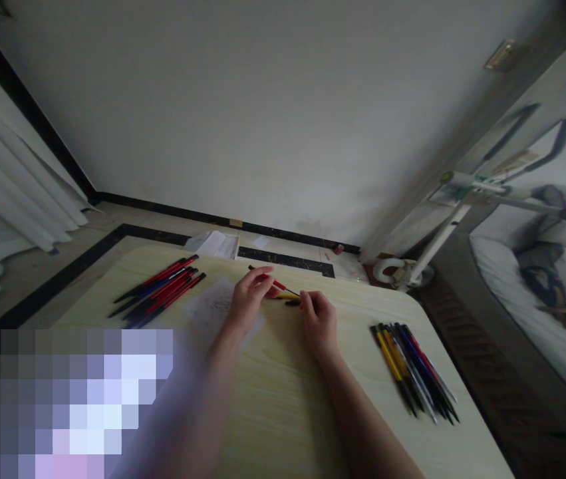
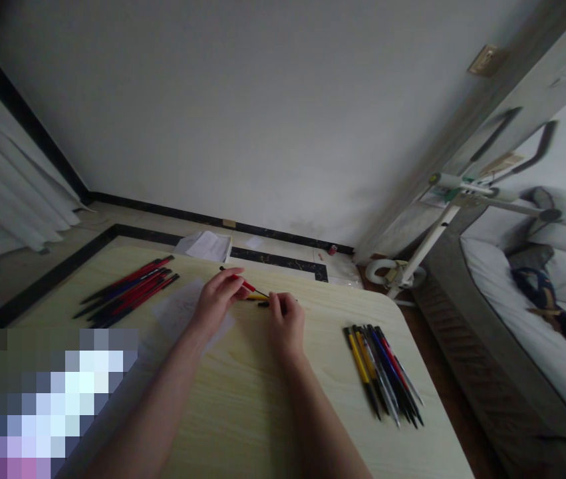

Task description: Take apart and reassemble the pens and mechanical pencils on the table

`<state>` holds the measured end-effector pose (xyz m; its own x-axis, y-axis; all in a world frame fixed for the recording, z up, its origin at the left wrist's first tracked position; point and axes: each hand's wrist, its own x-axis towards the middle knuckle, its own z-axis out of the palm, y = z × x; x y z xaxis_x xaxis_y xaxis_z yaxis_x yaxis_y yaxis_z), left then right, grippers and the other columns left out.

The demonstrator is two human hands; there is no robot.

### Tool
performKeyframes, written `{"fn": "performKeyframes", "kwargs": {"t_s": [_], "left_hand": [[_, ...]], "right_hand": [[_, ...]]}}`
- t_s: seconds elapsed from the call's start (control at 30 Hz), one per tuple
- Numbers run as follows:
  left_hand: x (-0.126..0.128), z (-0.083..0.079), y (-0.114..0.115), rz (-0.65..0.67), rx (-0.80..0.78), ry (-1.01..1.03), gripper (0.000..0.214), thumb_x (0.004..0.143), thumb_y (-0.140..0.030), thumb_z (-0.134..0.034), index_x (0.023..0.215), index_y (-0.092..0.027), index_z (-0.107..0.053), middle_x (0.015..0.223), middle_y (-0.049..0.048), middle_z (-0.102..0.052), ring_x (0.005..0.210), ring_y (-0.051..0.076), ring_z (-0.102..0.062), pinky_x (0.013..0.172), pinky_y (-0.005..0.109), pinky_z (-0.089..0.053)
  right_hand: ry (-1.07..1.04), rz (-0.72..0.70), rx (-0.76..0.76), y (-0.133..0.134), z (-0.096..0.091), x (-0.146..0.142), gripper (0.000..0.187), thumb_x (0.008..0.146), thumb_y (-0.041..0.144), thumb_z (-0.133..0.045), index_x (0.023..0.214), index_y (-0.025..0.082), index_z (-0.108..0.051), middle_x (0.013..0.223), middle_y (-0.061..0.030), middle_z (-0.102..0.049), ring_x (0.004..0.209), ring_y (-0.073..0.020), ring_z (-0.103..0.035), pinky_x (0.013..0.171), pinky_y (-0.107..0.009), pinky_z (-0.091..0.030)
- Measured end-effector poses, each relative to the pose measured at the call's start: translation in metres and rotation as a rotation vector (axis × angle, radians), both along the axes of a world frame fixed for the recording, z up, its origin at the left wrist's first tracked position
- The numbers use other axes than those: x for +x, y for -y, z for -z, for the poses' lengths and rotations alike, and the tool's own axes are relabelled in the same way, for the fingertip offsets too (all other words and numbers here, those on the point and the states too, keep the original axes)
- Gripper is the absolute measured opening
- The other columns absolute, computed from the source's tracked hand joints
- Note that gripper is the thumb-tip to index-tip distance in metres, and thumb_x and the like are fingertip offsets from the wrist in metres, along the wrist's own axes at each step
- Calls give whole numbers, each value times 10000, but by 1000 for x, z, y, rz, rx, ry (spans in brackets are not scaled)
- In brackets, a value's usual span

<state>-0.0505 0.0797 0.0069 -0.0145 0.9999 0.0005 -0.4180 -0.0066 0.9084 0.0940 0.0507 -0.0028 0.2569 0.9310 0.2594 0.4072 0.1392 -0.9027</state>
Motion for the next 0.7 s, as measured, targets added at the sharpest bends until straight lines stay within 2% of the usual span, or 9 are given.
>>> {"fn": "performKeyframes", "kwargs": {"t_s": [0.23, 0.4, 0.53, 0.7], "left_hand": [[1, 1, 0, 37, -10, 4, 344, 672, -287, -625, 976, -136, -572, 799, 72, -650, 632, 150, -607, 683, 320, -472], [1, 3, -1, 28, -16, 26, 331, 674, -282, -623, 966, -135, -567, 784, 72, -652, 634, 149, -608, 691, 325, -470], [0, 3, -2, -21, -45, 75, 329, 659, -281, -638, 948, -140, -567, 762, 64, -651, 618, 140, -603, 669, 307, -467], [-5, 2, -3, -40, -46, 208, 308, 669, -253, -634, 950, -156, -555, 798, 59, -646, 623, 126, -599, 662, 297, -464]], "right_hand": [[4, -39, 37, 2, 1, -2, 201, 782, 348, -508, 758, 154, -557, 650, -10, -570, 586, -124, -506, 548, -231, -391], [3, -51, 62, 2, 0, -2, 174, 761, 329, -535, 791, 160, -563, 674, -9, -565, 593, -117, -501, 556, -232, -397], [-28, -57, 52, 2, -1, -2, 273, 695, 322, -606, 907, 160, -552, 615, 29, -497, 521, -96, -444, 480, -210, -365], [85, -74, 91, 4, -2, -1, 170, 745, 219, -492, 886, 160, -568, 632, 16, -486, 536, -102, -437, 494, -217, -368]]}}
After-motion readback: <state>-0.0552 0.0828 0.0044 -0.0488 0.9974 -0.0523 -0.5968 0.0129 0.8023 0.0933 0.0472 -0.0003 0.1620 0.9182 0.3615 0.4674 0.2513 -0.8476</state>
